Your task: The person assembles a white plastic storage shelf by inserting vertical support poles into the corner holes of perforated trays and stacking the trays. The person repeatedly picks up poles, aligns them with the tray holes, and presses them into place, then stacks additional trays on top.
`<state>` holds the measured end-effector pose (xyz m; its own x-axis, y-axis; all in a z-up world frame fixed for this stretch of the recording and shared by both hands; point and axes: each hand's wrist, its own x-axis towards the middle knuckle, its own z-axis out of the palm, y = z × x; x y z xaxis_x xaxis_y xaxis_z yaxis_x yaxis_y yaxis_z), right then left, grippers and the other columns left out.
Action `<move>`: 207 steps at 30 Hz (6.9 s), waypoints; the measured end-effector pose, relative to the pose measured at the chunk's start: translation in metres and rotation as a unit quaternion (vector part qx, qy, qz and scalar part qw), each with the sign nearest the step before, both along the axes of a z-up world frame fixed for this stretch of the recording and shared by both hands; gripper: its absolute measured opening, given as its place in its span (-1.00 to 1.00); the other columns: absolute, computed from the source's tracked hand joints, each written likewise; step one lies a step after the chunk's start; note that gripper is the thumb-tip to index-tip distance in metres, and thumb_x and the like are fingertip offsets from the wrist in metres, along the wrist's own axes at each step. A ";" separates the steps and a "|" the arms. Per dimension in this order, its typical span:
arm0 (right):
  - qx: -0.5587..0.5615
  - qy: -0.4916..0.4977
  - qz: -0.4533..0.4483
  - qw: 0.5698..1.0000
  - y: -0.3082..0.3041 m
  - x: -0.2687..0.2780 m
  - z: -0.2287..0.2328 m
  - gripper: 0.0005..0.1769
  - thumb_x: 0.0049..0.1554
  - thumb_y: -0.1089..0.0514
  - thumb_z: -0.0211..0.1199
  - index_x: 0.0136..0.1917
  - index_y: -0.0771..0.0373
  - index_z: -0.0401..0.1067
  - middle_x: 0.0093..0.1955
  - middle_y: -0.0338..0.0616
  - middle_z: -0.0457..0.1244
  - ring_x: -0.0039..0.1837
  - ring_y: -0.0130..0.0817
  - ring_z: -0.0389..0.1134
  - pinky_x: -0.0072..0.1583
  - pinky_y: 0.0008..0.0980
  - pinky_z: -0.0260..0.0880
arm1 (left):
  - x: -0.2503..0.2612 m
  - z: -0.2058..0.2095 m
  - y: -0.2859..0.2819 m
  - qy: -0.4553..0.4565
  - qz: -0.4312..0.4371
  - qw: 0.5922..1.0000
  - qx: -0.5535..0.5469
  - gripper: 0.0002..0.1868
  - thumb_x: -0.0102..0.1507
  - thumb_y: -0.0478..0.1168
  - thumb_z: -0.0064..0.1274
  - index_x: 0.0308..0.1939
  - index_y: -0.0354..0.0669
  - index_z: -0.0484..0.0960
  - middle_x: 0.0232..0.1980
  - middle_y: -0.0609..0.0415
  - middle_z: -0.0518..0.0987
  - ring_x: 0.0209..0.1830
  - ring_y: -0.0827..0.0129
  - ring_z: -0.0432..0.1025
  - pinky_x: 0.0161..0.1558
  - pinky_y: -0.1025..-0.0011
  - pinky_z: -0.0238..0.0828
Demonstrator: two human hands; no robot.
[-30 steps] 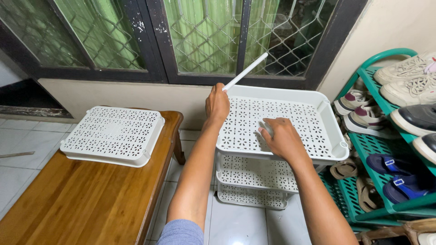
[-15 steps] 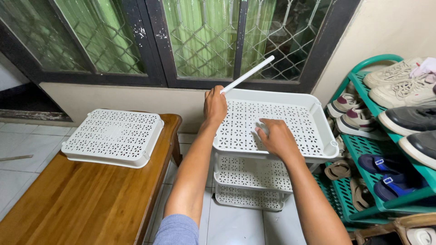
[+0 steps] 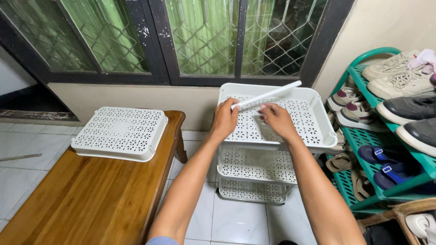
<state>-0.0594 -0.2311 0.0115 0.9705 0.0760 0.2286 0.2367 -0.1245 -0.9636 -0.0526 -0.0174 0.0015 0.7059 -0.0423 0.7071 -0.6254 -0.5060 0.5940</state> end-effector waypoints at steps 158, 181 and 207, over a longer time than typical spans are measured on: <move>0.190 0.230 0.417 0.859 0.272 -0.210 -0.077 -0.58 0.24 0.21 0.17 0.33 0.42 0.39 0.06 -0.05 0.38 0.09 -0.29 0.41 0.21 -0.21 0.46 | -0.268 -0.033 0.241 0.160 0.066 0.915 -0.365 -0.59 0.27 -0.34 0.17 0.20 -0.40 0.58 -0.08 0.05 0.68 -0.12 0.48 0.56 -0.04 0.46 0.57; -0.073 0.040 0.580 0.811 0.489 -0.348 -0.152 -0.66 0.20 0.24 0.27 0.23 0.38 0.48 -0.11 -0.18 0.37 -0.10 -0.47 0.35 0.01 -0.44 0.40 | -0.490 -0.128 0.395 0.082 0.528 0.836 -0.128 -0.38 0.27 -0.16 0.20 0.37 -0.33 0.43 0.12 -0.13 0.63 0.08 0.18 0.51 0.05 0.25 0.46; -0.233 -0.101 0.553 0.794 0.567 -0.399 -0.189 -0.60 0.05 0.16 0.33 0.18 0.18 0.52 0.03 0.09 0.43 0.04 -0.04 0.49 0.10 -0.20 0.46 | -0.573 -0.183 0.446 0.295 0.558 0.764 0.132 -0.29 0.36 0.18 -0.05 0.50 -0.05 0.30 0.57 -0.13 0.16 0.61 -0.09 -0.08 0.48 -0.04 -0.13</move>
